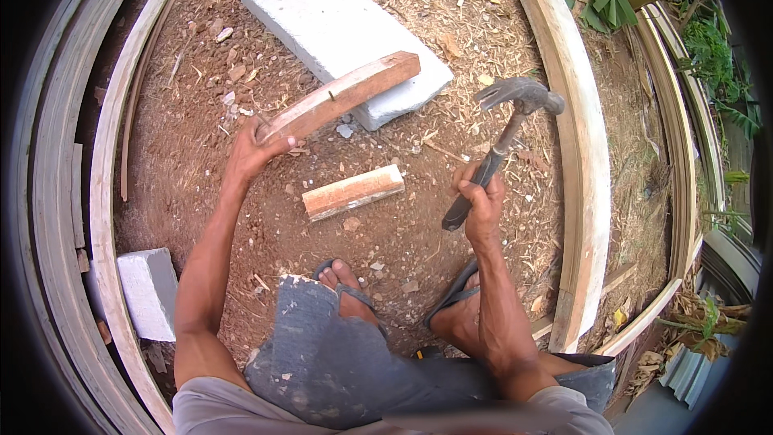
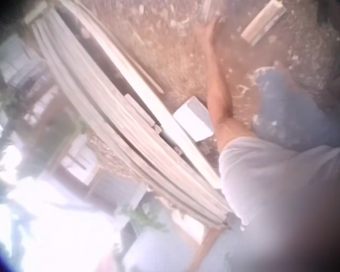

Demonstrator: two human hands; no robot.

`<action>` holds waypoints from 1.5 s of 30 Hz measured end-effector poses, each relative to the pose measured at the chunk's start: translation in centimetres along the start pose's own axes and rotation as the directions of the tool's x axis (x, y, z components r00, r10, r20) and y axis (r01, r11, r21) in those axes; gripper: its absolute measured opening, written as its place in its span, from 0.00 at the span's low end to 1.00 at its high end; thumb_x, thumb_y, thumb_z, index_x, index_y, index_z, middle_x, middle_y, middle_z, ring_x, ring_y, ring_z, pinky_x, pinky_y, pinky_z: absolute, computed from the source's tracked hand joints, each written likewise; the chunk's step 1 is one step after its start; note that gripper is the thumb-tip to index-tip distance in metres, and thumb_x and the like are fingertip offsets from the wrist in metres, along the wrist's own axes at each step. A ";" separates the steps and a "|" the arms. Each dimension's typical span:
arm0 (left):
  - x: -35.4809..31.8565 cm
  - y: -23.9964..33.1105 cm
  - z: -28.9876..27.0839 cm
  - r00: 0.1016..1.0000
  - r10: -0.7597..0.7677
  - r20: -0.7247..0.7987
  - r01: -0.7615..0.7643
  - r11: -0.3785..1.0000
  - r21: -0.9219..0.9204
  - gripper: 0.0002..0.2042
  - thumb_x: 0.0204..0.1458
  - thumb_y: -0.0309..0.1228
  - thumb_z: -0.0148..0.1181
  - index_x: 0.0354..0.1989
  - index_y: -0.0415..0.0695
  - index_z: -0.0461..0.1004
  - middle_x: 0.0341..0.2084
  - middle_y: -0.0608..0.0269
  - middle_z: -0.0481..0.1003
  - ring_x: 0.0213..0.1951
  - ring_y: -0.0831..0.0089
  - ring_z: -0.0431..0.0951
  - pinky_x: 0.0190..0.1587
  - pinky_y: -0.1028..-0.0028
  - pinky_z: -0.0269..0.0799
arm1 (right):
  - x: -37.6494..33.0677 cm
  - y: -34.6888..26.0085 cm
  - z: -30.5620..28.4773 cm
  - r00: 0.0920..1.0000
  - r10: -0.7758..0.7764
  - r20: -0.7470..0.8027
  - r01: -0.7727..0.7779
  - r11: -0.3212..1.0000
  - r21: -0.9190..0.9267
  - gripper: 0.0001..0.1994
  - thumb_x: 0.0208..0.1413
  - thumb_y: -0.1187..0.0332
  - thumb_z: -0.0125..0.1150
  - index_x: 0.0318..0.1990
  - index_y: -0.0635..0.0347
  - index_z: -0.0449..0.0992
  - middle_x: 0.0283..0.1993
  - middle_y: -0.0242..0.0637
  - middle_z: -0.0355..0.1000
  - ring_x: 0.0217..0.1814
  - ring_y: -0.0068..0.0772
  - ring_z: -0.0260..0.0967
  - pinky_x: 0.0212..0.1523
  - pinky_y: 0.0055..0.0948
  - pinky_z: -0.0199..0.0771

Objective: The person assembles wooden planks by hammering nails into them. They position smaller pieces against a long plank, use a hammer to drive nails, and adjust the wood as needed.

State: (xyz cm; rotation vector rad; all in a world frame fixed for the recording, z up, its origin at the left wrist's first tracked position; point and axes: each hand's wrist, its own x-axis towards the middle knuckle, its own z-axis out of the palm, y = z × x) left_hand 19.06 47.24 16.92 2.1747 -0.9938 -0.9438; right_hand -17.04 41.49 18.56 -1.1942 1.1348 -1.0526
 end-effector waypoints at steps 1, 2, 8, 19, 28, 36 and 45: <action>-0.1 0.1 -0.3 1.000 -0.022 0.014 0.022 1.000 0.012 0.39 0.33 0.50 0.73 0.50 0.33 0.71 0.38 0.47 0.76 0.39 0.59 0.78 0.46 0.62 0.73 | 0.5 -0.7 -0.1 0.993 0.056 0.105 -0.055 0.998 -0.012 0.06 0.55 0.69 0.58 0.34 0.60 0.69 0.23 0.29 0.66 0.21 0.18 0.61 0.20 0.23 0.61; -0.2 0.1 -0.5 0.999 -0.045 0.031 0.044 0.999 0.026 0.40 0.33 0.50 0.73 0.51 0.33 0.71 0.38 0.46 0.75 0.39 0.58 0.78 0.47 0.62 0.73 | 0.7 -1.3 0.0 0.972 0.116 0.205 -0.112 0.993 -0.031 0.06 0.55 0.68 0.58 0.33 0.60 0.70 0.23 0.28 0.65 0.20 0.18 0.60 0.20 0.23 0.60; 0.4 -0.7 0.3 0.977 -0.097 0.192 0.151 0.945 -0.291 0.43 0.33 0.50 0.73 0.55 0.31 0.70 0.35 0.49 0.76 0.36 0.60 0.77 0.46 0.58 0.73 | 1.3 -4.8 3.8 0.919 0.046 0.392 0.085 0.947 -0.311 0.17 0.65 0.53 0.54 0.37 0.61 0.72 0.21 0.25 0.63 0.20 0.15 0.57 0.20 0.22 0.57; 0.7 -1.8 0.9 0.994 0.024 0.106 -0.018 0.999 -0.050 0.45 0.29 0.56 0.73 0.56 0.39 0.70 0.44 0.43 0.75 0.47 0.54 0.77 0.52 0.47 0.71 | 3.2 -10.5 7.1 0.827 0.123 0.549 0.361 0.631 -0.686 0.22 0.70 0.51 0.41 0.37 0.63 0.71 0.18 0.33 0.64 0.20 0.25 0.61 0.22 0.32 0.62; 0.7 -2.8 2.8 0.985 0.142 -0.094 -0.143 0.990 -0.003 0.48 0.29 0.64 0.71 0.53 0.36 0.69 0.47 0.42 0.71 0.50 0.55 0.73 0.52 0.51 0.73 | 3.8 -12.0 7.6 0.826 -0.101 0.554 0.393 0.808 -0.439 0.23 0.69 0.48 0.41 0.35 0.61 0.68 0.17 0.27 0.60 0.18 0.18 0.59 0.18 0.25 0.56; 1.4 -2.2 3.3 0.986 0.167 -0.004 -0.167 0.983 -0.082 0.43 0.31 0.63 0.70 0.47 0.38 0.70 0.39 0.49 0.73 0.42 0.55 0.75 0.45 0.51 0.75 | 4.5 -8.0 6.4 0.805 -0.002 0.593 0.443 0.666 -0.599 0.20 0.68 0.53 0.46 0.35 0.63 0.67 0.16 0.29 0.62 0.15 0.21 0.59 0.15 0.24 0.56; 1.5 -3.1 3.9 0.985 0.168 -0.029 -0.169 0.985 -0.023 0.44 0.31 0.60 0.73 0.52 0.36 0.71 0.43 0.45 0.73 0.46 0.55 0.75 0.49 0.52 0.74 | 4.1 -12.1 7.1 0.779 -0.418 0.467 0.495 0.867 -0.049 0.24 0.67 0.44 0.42 0.33 0.58 0.66 0.19 0.30 0.64 0.18 0.19 0.59 0.16 0.22 0.57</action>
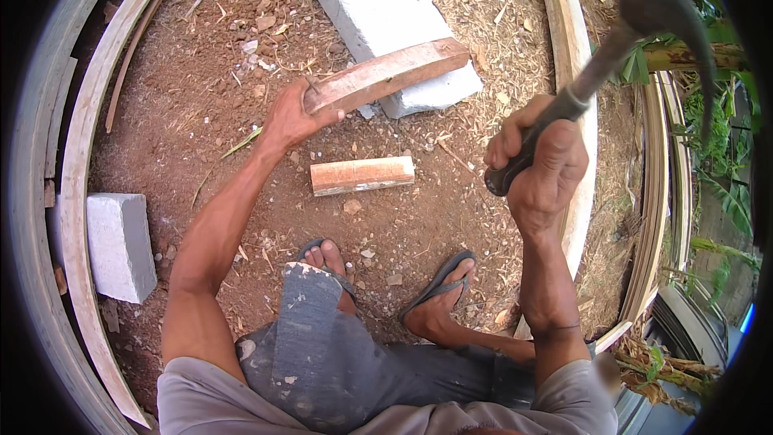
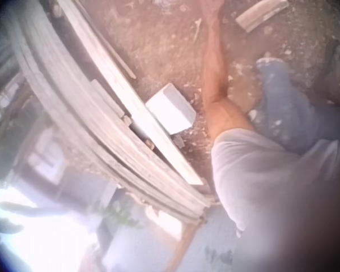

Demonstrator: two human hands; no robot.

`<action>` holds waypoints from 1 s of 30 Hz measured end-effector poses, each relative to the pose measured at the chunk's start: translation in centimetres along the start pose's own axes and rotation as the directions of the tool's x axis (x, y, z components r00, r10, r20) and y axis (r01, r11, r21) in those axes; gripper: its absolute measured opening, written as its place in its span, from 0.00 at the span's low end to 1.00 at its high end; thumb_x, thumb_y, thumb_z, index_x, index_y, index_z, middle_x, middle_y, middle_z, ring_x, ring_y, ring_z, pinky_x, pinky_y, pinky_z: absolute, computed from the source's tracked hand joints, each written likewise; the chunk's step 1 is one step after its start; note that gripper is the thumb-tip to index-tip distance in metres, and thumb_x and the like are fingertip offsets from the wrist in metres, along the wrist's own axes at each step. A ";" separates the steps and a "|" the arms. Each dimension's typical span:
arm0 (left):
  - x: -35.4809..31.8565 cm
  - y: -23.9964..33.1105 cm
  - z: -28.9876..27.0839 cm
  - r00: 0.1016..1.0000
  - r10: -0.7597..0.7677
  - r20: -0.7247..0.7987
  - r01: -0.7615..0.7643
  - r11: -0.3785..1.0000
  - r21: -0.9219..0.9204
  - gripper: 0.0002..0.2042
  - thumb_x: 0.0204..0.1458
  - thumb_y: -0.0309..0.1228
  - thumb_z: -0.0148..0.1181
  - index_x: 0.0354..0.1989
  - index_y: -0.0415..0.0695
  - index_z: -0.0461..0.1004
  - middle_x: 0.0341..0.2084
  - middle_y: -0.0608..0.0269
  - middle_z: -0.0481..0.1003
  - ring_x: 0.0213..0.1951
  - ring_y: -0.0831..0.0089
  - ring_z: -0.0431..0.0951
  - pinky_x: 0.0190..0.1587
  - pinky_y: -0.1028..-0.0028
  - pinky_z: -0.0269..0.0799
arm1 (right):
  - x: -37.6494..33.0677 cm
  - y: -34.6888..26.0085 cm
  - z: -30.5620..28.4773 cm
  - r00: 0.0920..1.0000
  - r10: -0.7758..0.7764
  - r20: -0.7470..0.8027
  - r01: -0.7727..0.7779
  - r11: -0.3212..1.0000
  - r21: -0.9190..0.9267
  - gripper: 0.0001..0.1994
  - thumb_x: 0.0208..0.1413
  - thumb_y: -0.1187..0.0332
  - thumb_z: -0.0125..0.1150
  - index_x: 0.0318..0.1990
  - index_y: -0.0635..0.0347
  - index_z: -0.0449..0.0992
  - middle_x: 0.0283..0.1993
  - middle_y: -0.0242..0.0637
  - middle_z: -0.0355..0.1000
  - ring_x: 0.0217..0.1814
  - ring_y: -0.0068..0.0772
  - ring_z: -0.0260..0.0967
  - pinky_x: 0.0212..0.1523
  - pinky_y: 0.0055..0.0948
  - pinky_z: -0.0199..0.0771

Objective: The person assembles wooden planks by hammering nails into them. They position smaller pieces against a long plank, use a hammer to drive nails, and adjust the wood as needed.

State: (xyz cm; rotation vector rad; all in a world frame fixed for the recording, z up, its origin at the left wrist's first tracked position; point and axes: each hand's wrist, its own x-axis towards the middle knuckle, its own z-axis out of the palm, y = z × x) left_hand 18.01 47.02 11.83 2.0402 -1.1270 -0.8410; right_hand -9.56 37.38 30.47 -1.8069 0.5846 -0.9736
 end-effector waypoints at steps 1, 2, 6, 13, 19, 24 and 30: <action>0.0 0.1 0.0 1.000 -0.006 0.010 0.006 1.000 -0.011 0.43 0.31 0.58 0.73 0.52 0.37 0.71 0.44 0.45 0.73 0.46 0.56 0.75 0.49 0.51 0.74 | -0.3 0.2 -0.3 0.990 -0.076 -0.119 0.098 0.977 0.192 0.25 0.66 0.42 0.42 0.35 0.58 0.65 0.21 0.32 0.64 0.18 0.20 0.60 0.16 0.22 0.58; 0.0 0.1 0.0 1.000 0.002 -0.008 -0.001 1.000 0.005 0.43 0.31 0.57 0.74 0.52 0.37 0.71 0.43 0.46 0.73 0.46 0.56 0.75 0.49 0.52 0.74 | -0.5 0.3 -0.4 0.961 -0.149 -0.232 0.224 0.913 0.340 0.25 0.65 0.40 0.42 0.37 0.57 0.64 0.22 0.34 0.65 0.19 0.21 0.61 0.16 0.22 0.59; -0.2 0.5 -0.3 0.999 -0.032 0.042 0.032 0.999 -0.004 0.42 0.32 0.54 0.74 0.54 0.37 0.71 0.41 0.46 0.75 0.47 0.55 0.76 0.50 0.52 0.73 | -1.6 4.5 0.5 0.975 0.198 0.102 -0.171 0.958 -0.229 0.24 0.66 0.45 0.46 0.37 0.61 0.69 0.20 0.39 0.67 0.20 0.33 0.67 0.20 0.36 0.66; -0.7 1.2 0.1 0.992 -0.038 0.116 0.027 0.995 0.100 0.40 0.35 0.49 0.72 0.55 0.34 0.70 0.37 0.48 0.76 0.44 0.53 0.78 0.47 0.58 0.74 | -2.3 6.0 1.2 0.872 0.488 0.047 -0.403 0.769 -0.496 0.25 0.67 0.48 0.46 0.35 0.66 0.70 0.18 0.40 0.67 0.19 0.33 0.66 0.22 0.39 0.65; 1.5 2.1 -1.3 0.970 -0.090 0.228 0.071 0.993 0.093 0.41 0.30 0.51 0.73 0.51 0.34 0.70 0.38 0.45 0.74 0.42 0.54 0.77 0.44 0.59 0.75 | -2.0 8.0 -0.2 0.860 0.511 0.022 -0.428 0.743 -0.515 0.25 0.67 0.47 0.45 0.35 0.65 0.71 0.19 0.39 0.68 0.20 0.33 0.65 0.24 0.40 0.65; 1.3 2.7 -1.8 0.955 -0.115 0.275 0.084 0.989 0.121 0.43 0.29 0.46 0.73 0.56 0.34 0.68 0.45 0.41 0.75 0.48 0.56 0.77 0.53 0.59 0.73 | -2.8 11.0 1.1 0.759 0.650 0.039 -0.513 0.633 -0.579 0.25 0.68 0.48 0.45 0.35 0.65 0.71 0.20 0.39 0.68 0.22 0.33 0.64 0.26 0.40 0.65; 1.5 2.1 -2.9 0.943 -0.108 0.314 0.090 0.993 0.073 0.41 0.29 0.40 0.71 0.57 0.37 0.68 0.44 0.44 0.76 0.47 0.55 0.77 0.54 0.59 0.73 | -1.7 5.0 0.3 0.901 0.422 0.099 -0.366 0.863 -0.348 0.25 0.67 0.44 0.45 0.32 0.59 0.69 0.19 0.32 0.64 0.20 0.25 0.60 0.21 0.32 0.61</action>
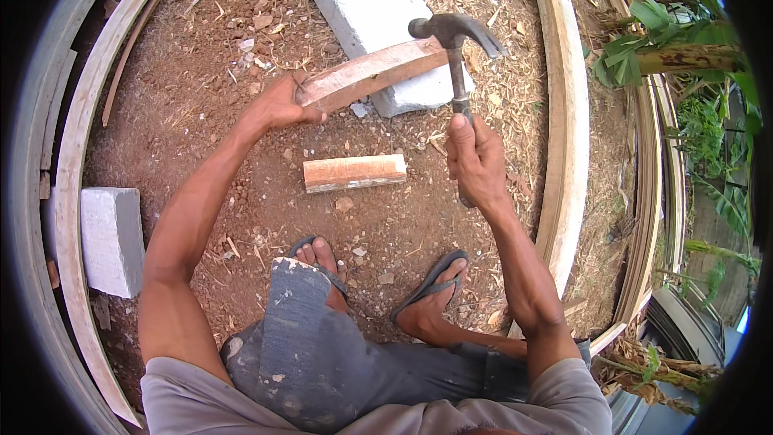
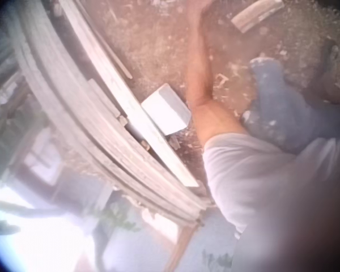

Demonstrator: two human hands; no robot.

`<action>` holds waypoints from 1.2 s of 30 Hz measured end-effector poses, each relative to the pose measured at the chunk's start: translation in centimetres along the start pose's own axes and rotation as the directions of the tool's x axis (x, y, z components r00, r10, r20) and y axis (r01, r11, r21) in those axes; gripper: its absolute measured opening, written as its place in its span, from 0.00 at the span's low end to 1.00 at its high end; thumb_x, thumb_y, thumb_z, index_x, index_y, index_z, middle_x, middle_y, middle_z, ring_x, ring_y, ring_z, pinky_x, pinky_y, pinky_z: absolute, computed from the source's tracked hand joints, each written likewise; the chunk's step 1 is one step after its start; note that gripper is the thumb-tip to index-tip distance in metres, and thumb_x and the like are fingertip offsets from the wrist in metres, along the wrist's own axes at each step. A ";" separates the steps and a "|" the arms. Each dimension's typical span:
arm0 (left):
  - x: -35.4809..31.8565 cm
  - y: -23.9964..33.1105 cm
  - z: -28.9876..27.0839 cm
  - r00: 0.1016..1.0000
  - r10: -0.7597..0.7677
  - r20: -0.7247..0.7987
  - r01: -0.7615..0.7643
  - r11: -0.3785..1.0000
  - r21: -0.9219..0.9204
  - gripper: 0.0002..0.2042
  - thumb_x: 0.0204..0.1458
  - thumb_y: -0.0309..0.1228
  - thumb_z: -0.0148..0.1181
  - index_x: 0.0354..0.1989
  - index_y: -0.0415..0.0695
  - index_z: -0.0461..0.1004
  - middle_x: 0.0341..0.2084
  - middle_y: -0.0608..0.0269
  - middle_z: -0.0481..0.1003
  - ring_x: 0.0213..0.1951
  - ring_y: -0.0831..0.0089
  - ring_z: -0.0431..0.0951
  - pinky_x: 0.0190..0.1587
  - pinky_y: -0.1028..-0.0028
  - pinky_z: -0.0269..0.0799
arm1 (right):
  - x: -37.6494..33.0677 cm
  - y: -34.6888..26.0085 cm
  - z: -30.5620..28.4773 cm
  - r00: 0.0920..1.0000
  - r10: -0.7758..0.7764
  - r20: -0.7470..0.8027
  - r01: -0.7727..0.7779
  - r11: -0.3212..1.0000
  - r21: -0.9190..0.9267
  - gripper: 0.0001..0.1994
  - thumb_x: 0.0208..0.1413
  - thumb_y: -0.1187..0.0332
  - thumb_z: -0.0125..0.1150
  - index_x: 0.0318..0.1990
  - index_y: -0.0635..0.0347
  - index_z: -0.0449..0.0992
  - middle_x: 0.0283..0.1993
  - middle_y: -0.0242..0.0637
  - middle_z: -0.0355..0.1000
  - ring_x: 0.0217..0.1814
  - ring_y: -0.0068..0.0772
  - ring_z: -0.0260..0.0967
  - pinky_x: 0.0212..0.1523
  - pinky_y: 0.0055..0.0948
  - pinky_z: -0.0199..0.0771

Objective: The person assembles wooden planks by hammering nails into them. They position smaller pieces against a long plank, use a hammer to drive nails, and adjust the wood as needed.

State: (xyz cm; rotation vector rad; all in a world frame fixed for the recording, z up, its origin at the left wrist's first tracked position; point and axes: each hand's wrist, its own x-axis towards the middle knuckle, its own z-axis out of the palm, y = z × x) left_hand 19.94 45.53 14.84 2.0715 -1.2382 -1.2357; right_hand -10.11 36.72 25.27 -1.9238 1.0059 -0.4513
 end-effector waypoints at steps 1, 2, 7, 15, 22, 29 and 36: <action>-0.1 -0.2 -0.1 1.000 -0.028 0.000 0.028 1.000 -0.009 0.40 0.29 0.39 0.71 0.57 0.37 0.68 0.44 0.44 0.76 0.47 0.56 0.77 0.54 0.59 0.73 | -0.4 -1.3 -0.6 0.997 -0.075 -0.012 0.076 0.983 0.164 0.26 0.66 0.41 0.44 0.30 0.57 0.68 0.19 0.30 0.63 0.20 0.22 0.59 0.20 0.28 0.60; 0.0 -0.3 -0.1 1.000 -0.010 -0.013 0.010 0.999 0.033 0.40 0.31 0.36 0.70 0.58 0.36 0.66 0.45 0.44 0.76 0.48 0.56 0.77 0.56 0.58 0.72 | -0.5 -2.5 -1.4 0.956 -0.272 -0.109 0.290 0.934 0.208 0.27 0.65 0.40 0.43 0.30 0.56 0.66 0.19 0.29 0.63 0.20 0.20 0.59 0.19 0.24 0.59; 0.1 -0.2 0.1 0.999 -0.007 0.032 0.007 1.000 -0.002 0.41 0.30 0.31 0.70 0.60 0.37 0.64 0.46 0.45 0.75 0.49 0.54 0.76 0.55 0.59 0.72 | -0.3 -2.6 -0.4 0.714 -0.502 -0.488 0.700 0.515 0.495 0.26 0.65 0.40 0.42 0.36 0.58 0.65 0.18 0.29 0.63 0.16 0.20 0.59 0.15 0.22 0.58; -0.3 0.3 -0.2 0.995 -0.047 0.090 0.038 0.995 0.096 0.37 0.28 0.35 0.71 0.54 0.38 0.69 0.43 0.47 0.76 0.47 0.56 0.76 0.49 0.58 0.73 | -0.1 0.9 1.9 0.990 0.078 0.120 -0.063 0.991 -0.122 0.26 0.66 0.44 0.46 0.29 0.60 0.68 0.16 0.30 0.63 0.17 0.25 0.61 0.18 0.31 0.59; 0.7 -0.9 0.8 1.000 0.008 0.005 -0.008 1.000 -0.014 0.39 0.27 0.35 0.72 0.56 0.38 0.69 0.41 0.48 0.77 0.45 0.57 0.77 0.50 0.57 0.74 | -1.1 -1.6 0.2 0.778 -0.392 -0.490 0.622 0.588 0.517 0.27 0.66 0.39 0.40 0.28 0.54 0.65 0.17 0.27 0.60 0.17 0.21 0.57 0.17 0.25 0.58; 0.2 -0.3 0.3 0.990 0.126 -0.066 -0.120 0.989 0.087 0.43 0.24 0.35 0.71 0.59 0.38 0.67 0.41 0.48 0.76 0.44 0.57 0.77 0.48 0.55 0.75 | -1.1 3.5 4.2 0.999 0.005 0.052 0.011 0.953 -0.302 0.24 0.66 0.45 0.46 0.30 0.59 0.66 0.21 0.39 0.67 0.20 0.30 0.65 0.19 0.32 0.64; 0.3 0.6 0.0 0.996 -0.028 0.079 0.022 0.997 0.071 0.41 0.27 0.33 0.70 0.58 0.37 0.67 0.40 0.50 0.76 0.40 0.63 0.77 0.44 0.61 0.75 | -0.4 -0.6 0.1 0.806 -0.493 -0.327 0.591 0.706 0.392 0.26 0.64 0.40 0.45 0.29 0.55 0.65 0.21 0.30 0.63 0.18 0.23 0.60 0.19 0.28 0.63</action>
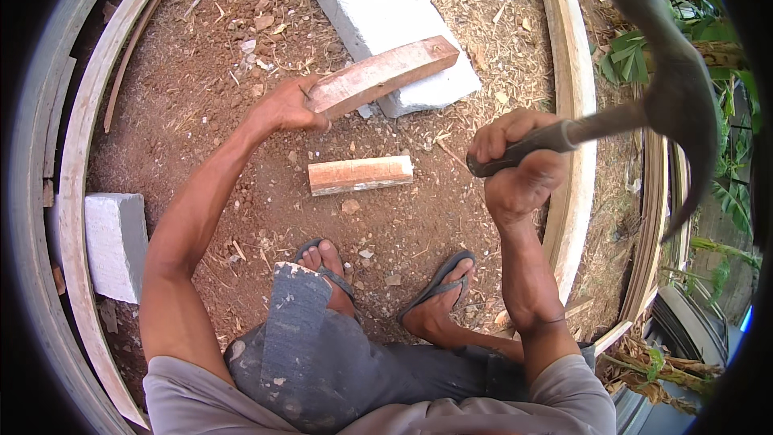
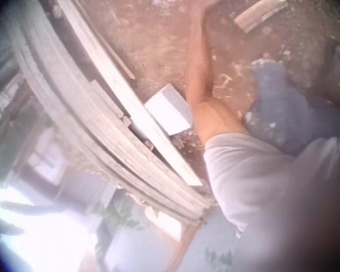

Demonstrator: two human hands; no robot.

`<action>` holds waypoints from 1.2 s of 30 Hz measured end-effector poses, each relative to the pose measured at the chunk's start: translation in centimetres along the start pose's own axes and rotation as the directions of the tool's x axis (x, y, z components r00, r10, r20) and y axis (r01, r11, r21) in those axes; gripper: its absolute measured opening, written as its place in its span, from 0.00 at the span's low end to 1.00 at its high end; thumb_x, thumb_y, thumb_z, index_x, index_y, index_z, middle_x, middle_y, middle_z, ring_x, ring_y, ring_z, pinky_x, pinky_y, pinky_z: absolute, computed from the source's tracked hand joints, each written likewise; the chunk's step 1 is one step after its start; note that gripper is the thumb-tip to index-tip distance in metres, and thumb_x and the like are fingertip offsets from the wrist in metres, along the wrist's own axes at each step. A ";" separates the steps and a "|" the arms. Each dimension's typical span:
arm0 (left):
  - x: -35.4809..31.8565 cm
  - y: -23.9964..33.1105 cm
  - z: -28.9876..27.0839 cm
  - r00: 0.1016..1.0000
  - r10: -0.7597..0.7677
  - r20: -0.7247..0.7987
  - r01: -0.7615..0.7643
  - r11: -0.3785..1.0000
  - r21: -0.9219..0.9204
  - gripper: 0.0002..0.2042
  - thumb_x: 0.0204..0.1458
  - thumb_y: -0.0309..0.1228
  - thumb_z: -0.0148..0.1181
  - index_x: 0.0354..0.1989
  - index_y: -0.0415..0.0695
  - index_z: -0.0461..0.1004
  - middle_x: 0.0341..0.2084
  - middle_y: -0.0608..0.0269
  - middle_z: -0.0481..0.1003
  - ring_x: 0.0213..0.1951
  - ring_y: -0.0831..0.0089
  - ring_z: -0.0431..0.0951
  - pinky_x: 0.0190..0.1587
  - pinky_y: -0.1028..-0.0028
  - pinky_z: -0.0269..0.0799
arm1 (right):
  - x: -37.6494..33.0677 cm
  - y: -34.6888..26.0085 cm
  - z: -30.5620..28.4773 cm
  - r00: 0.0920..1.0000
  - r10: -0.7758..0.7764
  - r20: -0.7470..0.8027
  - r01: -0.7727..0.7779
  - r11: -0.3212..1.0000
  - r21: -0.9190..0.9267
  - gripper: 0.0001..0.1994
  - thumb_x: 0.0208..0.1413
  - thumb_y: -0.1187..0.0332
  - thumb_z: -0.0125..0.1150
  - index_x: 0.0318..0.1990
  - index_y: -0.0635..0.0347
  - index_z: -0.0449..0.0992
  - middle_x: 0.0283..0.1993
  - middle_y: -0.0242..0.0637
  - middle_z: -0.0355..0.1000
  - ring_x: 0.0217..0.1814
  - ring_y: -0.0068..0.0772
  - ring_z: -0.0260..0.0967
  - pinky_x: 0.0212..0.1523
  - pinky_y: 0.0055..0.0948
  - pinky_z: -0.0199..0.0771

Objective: The person assembles wooden planks by hammering nails into them. They position smaller pieces against a long plank, use a hammer to drive nails, and adjust the wood as needed.

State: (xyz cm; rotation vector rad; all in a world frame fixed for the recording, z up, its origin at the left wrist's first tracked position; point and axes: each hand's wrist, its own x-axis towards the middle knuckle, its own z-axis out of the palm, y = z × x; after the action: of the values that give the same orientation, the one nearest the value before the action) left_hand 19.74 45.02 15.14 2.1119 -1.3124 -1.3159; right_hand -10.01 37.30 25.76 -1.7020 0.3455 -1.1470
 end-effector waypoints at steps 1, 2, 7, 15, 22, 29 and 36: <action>0.0 0.0 0.0 1.000 -0.001 -0.006 0.000 1.000 -0.015 0.40 0.28 0.33 0.70 0.58 0.37 0.67 0.40 0.50 0.76 0.40 0.64 0.77 0.44 0.62 0.75 | 0.0 0.2 -0.2 0.991 -0.099 -0.086 0.109 0.987 0.121 0.26 0.64 0.40 0.45 0.29 0.55 0.65 0.21 0.30 0.63 0.18 0.24 0.60 0.18 0.28 0.63; 0.1 0.0 -0.1 1.000 0.001 0.016 0.000 0.999 -0.051 0.39 0.28 0.32 0.70 0.58 0.38 0.68 0.41 0.51 0.77 0.41 0.65 0.78 0.44 0.63 0.75 | -0.1 0.4 -0.4 0.965 -0.197 -0.171 0.233 0.947 0.222 0.26 0.63 0.39 0.46 0.29 0.55 0.65 0.22 0.30 0.62 0.18 0.24 0.60 0.18 0.28 0.62; 0.1 0.0 -0.1 0.999 0.034 0.012 -0.033 0.997 -0.063 0.37 0.29 0.32 0.70 0.56 0.38 0.70 0.42 0.51 0.77 0.41 0.64 0.78 0.45 0.62 0.76 | -2.6 4.7 -0.1 0.793 0.588 0.161 -0.296 0.603 -0.740 0.24 0.64 0.45 0.52 0.31 0.61 0.70 0.18 0.37 0.65 0.17 0.33 0.63 0.18 0.35 0.64; 0.0 0.2 -0.2 1.000 0.010 -0.006 -0.010 0.999 -0.050 0.38 0.27 0.31 0.69 0.56 0.38 0.69 0.42 0.48 0.76 0.44 0.61 0.77 0.47 0.58 0.74 | -2.0 1.7 0.6 0.957 0.288 0.027 -0.278 0.942 -0.187 0.23 0.64 0.47 0.53 0.30 0.59 0.70 0.17 0.34 0.58 0.19 0.27 0.56 0.21 0.32 0.60; 0.0 0.6 -0.8 0.999 0.026 0.044 -0.026 1.000 -0.004 0.35 0.27 0.30 0.68 0.53 0.38 0.71 0.45 0.48 0.74 0.45 0.61 0.75 0.45 0.58 0.74 | -2.1 4.7 -0.9 0.811 0.558 0.177 -0.261 0.616 -0.743 0.19 0.63 0.52 0.55 0.32 0.60 0.73 0.18 0.38 0.64 0.20 0.35 0.64 0.22 0.36 0.66; -0.2 0.8 -0.4 0.994 -0.058 0.088 0.068 0.990 -0.121 0.35 0.31 0.34 0.69 0.54 0.37 0.69 0.38 0.50 0.76 0.39 0.64 0.77 0.41 0.62 0.73 | -5.3 6.2 -0.1 0.951 0.288 0.110 -0.207 0.861 -0.464 0.16 0.63 0.56 0.57 0.34 0.62 0.75 0.19 0.38 0.68 0.18 0.34 0.67 0.19 0.37 0.66; 0.3 -0.1 -0.1 0.991 -0.015 0.136 0.044 0.976 -0.215 0.39 0.29 0.38 0.69 0.57 0.37 0.68 0.35 0.51 0.76 0.35 0.65 0.77 0.32 0.62 0.73 | -4.8 8.4 -2.0 0.745 0.643 0.178 -0.290 0.552 -0.781 0.22 0.65 0.50 0.49 0.35 0.62 0.75 0.18 0.39 0.70 0.20 0.34 0.71 0.20 0.37 0.69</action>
State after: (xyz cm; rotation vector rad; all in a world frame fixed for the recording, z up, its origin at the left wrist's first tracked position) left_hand 19.92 44.77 14.97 1.9306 -1.1306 -1.5603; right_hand -11.75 35.63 16.21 -2.2710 1.0056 -0.1285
